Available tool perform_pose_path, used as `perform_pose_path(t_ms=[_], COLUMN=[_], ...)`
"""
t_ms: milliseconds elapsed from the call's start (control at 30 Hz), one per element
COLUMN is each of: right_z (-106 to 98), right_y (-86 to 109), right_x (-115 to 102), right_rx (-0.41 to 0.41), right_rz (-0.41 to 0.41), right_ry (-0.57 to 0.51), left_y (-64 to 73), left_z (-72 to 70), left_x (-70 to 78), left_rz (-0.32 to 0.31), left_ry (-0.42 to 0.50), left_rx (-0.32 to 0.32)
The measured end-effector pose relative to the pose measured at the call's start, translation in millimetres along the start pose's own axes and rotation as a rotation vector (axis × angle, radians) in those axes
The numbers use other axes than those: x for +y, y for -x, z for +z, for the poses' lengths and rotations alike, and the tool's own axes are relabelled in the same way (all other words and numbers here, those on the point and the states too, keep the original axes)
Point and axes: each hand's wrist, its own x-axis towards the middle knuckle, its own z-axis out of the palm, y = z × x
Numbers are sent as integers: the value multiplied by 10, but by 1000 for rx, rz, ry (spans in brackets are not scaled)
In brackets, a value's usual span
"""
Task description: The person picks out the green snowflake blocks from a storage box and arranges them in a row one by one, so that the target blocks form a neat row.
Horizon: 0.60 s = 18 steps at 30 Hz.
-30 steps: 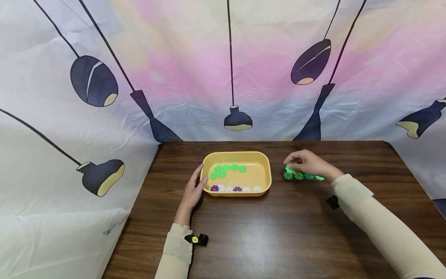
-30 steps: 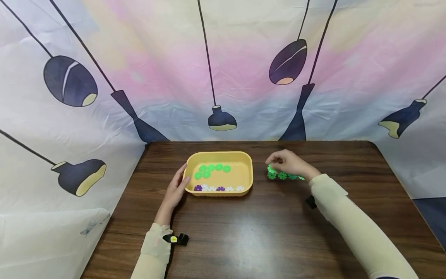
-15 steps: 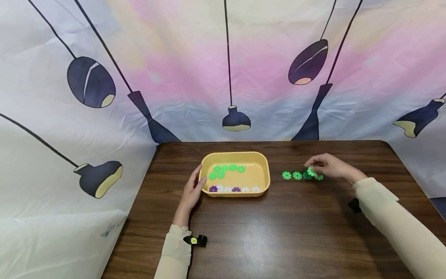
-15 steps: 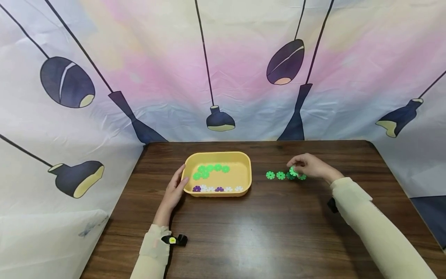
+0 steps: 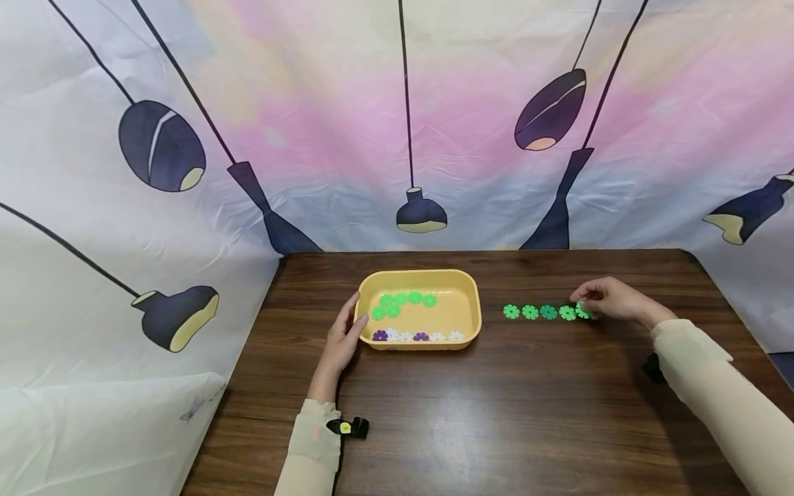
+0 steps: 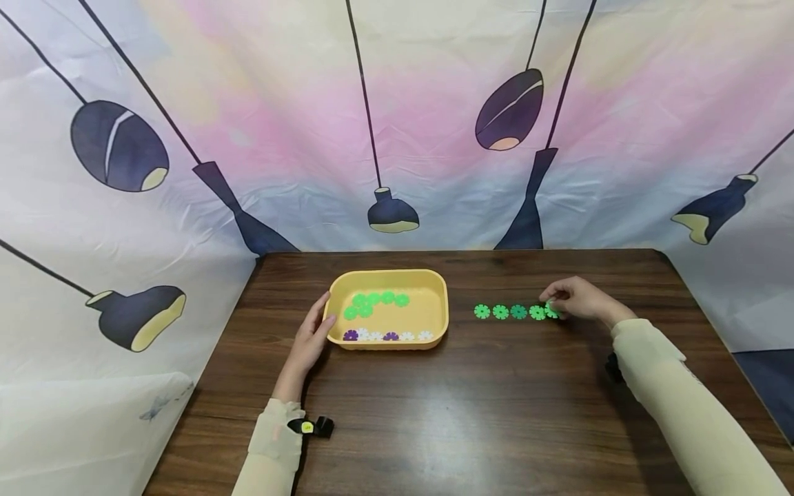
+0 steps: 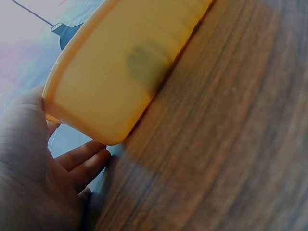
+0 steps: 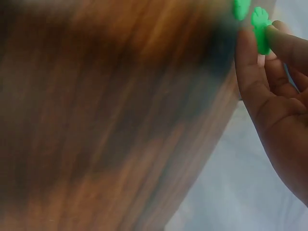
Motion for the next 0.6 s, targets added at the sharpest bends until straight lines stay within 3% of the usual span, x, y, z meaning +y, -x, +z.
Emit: perform_pose_path(t_ms=[200,433,600], right_z=[1,54,104], right_y=[37,43,34], right_x=[126,165,168], right_rx=[24,78,120], right_rz=[29,21,-3], right_ry=[-5,79,132], left_y=[-16,91,106], left_z=[-9,-28,-33], left_x=[9,394,395], left_rz=[-32,-48,-39], left_ry=[-5,0,2], left_rx=[-20,-45,-39])
